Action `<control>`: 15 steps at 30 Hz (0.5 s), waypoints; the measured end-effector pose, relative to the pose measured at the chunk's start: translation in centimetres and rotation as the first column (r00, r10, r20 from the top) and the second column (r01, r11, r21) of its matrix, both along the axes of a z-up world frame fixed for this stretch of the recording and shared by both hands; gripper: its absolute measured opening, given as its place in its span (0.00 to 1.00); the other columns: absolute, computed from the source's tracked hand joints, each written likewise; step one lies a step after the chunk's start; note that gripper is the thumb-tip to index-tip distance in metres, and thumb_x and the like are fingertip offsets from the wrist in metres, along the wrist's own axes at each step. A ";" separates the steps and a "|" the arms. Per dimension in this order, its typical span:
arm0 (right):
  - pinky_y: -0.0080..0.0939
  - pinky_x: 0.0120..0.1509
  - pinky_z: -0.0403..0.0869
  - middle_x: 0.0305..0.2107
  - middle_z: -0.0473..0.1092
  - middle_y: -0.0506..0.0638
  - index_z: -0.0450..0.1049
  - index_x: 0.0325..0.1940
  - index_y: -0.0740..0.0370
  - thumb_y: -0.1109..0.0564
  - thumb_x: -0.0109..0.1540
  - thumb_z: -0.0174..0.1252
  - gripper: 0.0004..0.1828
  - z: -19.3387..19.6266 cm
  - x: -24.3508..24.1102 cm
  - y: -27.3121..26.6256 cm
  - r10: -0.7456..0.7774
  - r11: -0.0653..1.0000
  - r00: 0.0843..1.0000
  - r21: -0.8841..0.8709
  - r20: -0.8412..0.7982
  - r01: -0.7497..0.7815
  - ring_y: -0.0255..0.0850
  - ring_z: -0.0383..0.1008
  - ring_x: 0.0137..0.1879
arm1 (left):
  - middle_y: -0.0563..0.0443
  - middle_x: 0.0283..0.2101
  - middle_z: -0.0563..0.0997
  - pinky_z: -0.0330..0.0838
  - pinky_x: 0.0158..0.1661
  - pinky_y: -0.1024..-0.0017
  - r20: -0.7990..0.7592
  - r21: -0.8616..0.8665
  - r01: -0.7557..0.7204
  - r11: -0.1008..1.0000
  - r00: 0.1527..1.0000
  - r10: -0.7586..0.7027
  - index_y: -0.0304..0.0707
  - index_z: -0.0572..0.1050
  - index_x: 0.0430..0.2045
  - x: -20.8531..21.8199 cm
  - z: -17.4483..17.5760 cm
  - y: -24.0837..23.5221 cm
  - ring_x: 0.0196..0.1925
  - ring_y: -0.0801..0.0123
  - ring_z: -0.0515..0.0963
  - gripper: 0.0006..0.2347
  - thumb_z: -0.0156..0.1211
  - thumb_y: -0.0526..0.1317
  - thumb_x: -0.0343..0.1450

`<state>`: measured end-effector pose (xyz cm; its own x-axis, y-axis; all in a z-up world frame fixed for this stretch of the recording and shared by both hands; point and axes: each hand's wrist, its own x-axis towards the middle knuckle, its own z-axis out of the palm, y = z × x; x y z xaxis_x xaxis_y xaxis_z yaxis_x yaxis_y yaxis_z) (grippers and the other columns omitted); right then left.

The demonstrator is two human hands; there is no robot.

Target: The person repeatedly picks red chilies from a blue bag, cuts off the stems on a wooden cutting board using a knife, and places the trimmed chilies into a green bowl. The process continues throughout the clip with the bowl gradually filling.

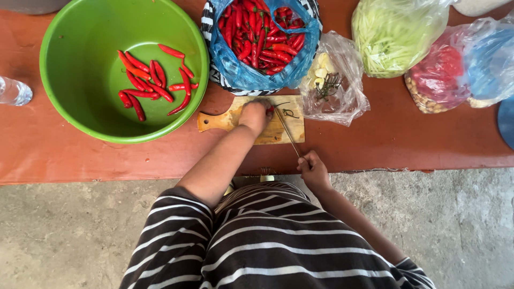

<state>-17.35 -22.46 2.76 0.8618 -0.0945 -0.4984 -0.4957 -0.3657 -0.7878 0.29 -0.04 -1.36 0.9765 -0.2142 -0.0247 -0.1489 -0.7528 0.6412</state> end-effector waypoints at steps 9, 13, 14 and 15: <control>0.36 0.29 0.67 0.25 0.71 0.49 0.66 0.39 0.60 0.54 0.68 0.53 0.08 0.4 1.6 1.1 -0.054 0.994 0.994 0.088 -0.092 0.062 0.33 0.66 0.25 | 0.39 0.41 0.82 0.75 0.47 0.55 0.006 0.033 -0.034 0.999 0.999 0.034 0.40 0.81 0.36 -0.2 -0.3 -0.4 0.43 0.45 0.82 0.09 0.65 0.42 0.66; 0.35 0.29 0.67 0.25 0.71 0.49 0.67 0.40 0.60 0.53 0.69 0.52 0.08 1.6 1.2 0.6 -0.033 0.998 0.992 0.047 -0.124 0.039 0.33 0.66 0.25 | 0.41 0.43 0.83 0.74 0.48 0.55 0.040 0.050 -0.013 0.999 0.999 0.011 0.41 0.81 0.35 -0.5 -0.2 -0.4 0.44 0.46 0.81 0.09 0.65 0.42 0.66; 0.35 0.28 0.67 0.25 0.71 0.49 0.67 0.40 0.60 0.53 0.69 0.52 0.08 1.6 1.4 0.9 -0.041 0.997 0.991 0.058 -0.124 0.049 0.33 0.66 0.25 | 0.41 0.43 0.82 0.74 0.48 0.55 0.052 0.054 -0.015 0.998 0.999 0.012 0.41 0.81 0.35 -0.4 -0.2 -0.5 0.44 0.46 0.81 0.09 0.65 0.42 0.66; 0.35 0.28 0.67 0.25 0.71 0.49 0.67 0.40 0.60 0.53 0.69 0.52 0.08 1.5 1.7 1.4 -0.050 0.996 0.991 0.069 -0.124 0.058 0.33 0.66 0.25 | 0.41 0.44 0.82 0.74 0.48 0.55 0.064 0.057 -0.016 0.998 0.998 0.013 0.41 0.82 0.35 -0.3 -0.2 -0.5 0.44 0.46 0.81 0.09 0.65 0.42 0.66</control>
